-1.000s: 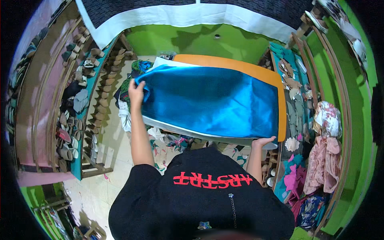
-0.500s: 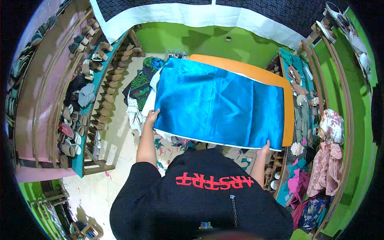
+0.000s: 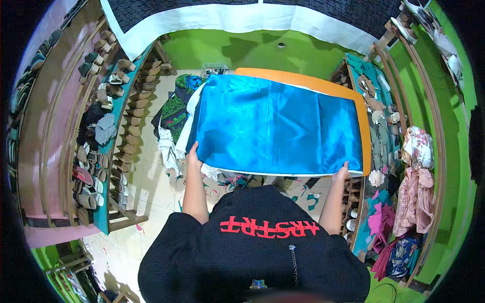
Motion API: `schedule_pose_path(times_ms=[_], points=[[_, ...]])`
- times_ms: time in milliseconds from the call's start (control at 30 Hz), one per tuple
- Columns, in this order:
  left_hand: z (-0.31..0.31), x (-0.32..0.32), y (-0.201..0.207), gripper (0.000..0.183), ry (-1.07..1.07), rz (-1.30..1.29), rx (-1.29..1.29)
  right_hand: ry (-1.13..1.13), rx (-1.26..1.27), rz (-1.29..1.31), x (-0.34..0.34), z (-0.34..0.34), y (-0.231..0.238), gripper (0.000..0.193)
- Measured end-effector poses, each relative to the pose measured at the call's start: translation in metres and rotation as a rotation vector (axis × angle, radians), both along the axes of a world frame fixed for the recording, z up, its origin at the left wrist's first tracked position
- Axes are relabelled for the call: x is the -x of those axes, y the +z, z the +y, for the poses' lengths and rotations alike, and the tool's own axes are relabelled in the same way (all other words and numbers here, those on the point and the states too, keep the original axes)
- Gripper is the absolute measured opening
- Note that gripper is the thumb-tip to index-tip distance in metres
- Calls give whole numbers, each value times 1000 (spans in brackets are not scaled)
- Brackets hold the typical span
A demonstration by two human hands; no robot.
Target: Folding and stacking different colored fabric pieces on a table and placing them onto a storage shelf.
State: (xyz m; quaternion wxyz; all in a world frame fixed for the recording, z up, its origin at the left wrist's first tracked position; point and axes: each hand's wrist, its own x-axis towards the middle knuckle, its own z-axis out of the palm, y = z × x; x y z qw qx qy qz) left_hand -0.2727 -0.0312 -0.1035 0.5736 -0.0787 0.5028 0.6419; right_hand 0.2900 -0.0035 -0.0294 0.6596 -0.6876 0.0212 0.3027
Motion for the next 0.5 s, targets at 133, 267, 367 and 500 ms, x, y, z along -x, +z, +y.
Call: schedule_pose_path(times_ms=[133, 267, 367, 500], points=[[10, -31, 64, 39, 146, 15, -61, 215, -323, 195, -33, -2, 13, 48], [8, -27, 57, 58, 352, 430, 8, 239, -729, 454, -60, -5, 36, 64], [13, -38, 52, 74, 379, 728, 144, 286, -830, 453, -122, -11, 5, 72], [19, -61, 59, 71, 270, 805, 222, 307, -372, 529, -175, 10, 9, 42]])
